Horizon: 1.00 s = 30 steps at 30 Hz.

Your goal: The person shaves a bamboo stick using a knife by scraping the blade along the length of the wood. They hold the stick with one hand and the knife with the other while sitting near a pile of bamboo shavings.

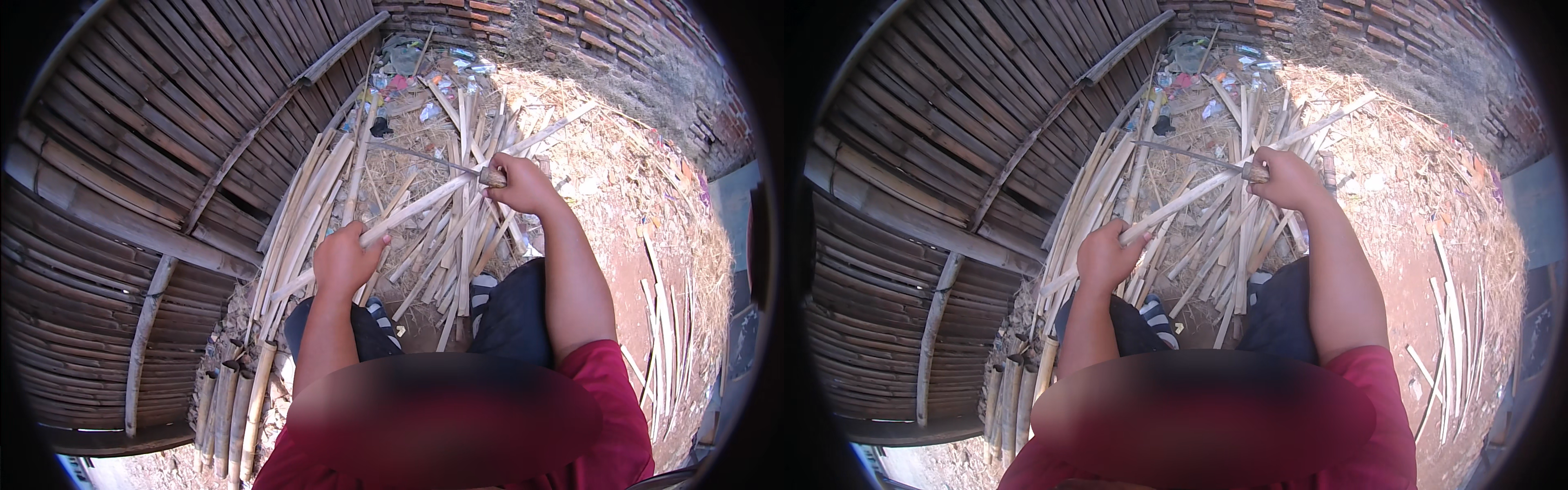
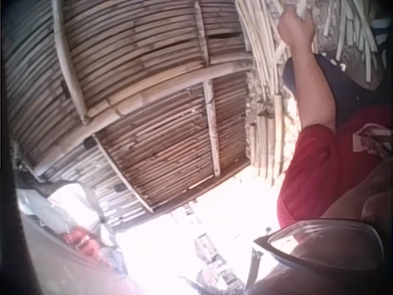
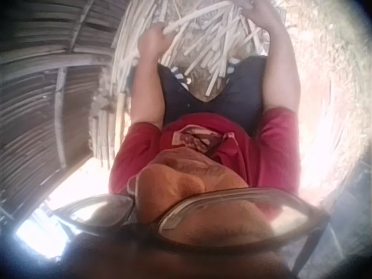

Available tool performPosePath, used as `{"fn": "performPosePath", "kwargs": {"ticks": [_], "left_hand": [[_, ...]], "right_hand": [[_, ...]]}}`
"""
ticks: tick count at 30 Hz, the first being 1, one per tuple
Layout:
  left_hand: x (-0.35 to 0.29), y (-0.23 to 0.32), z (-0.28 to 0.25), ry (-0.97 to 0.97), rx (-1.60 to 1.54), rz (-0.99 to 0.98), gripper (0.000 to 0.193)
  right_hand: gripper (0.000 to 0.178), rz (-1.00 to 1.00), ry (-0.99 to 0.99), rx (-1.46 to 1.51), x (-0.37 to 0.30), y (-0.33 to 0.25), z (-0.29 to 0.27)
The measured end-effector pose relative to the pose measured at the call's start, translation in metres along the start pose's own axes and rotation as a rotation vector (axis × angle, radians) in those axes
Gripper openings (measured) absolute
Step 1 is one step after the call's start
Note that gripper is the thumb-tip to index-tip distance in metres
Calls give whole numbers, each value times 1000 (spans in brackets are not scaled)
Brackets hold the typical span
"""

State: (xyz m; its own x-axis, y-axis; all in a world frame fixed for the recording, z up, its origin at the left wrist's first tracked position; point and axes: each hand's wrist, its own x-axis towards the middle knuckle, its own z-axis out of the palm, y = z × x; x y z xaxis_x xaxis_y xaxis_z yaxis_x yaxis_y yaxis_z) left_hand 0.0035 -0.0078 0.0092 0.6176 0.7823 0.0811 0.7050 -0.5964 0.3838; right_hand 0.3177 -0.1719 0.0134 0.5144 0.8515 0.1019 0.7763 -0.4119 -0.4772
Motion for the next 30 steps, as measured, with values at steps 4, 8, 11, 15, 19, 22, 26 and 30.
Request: {"fn": "performPosePath", "kwargs": {"ticks": [4, 8, 11, 15, 19, 22, 26, 30], "left_hand": [[2, -2, 4, 33, 2, 8, 48], [3, -4, 3, 34, -18, 16, 47], [1, -6, 1, 44, -15, 55, 45], [0, -5, 3, 64, -12, 85, 44], [2, -2, 9, 105, -6, 114, 44], [2, -2, 9, 103, 13, 118, 44], [1, -8, 11, 137, 26, 155, 45], [2, -7, 11, 124, 27, 163, 46]], "right_hand": [[52, 110, 49, -26, 0, 2, -8], [57, 74, -55, -1, -6, -27, -11], [60, 32, -116, -77, -7, -36, -12], [64, 39, -94, -35, -8, -32, -11], [67, 31, -87, 23, -5, -16, -8], [65, -9, -37, 65, -6, -13, -6], [61, 17, -123, -11, -6, -24, -12], [60, 26, -140, -46, -5, -19, -9]]}}
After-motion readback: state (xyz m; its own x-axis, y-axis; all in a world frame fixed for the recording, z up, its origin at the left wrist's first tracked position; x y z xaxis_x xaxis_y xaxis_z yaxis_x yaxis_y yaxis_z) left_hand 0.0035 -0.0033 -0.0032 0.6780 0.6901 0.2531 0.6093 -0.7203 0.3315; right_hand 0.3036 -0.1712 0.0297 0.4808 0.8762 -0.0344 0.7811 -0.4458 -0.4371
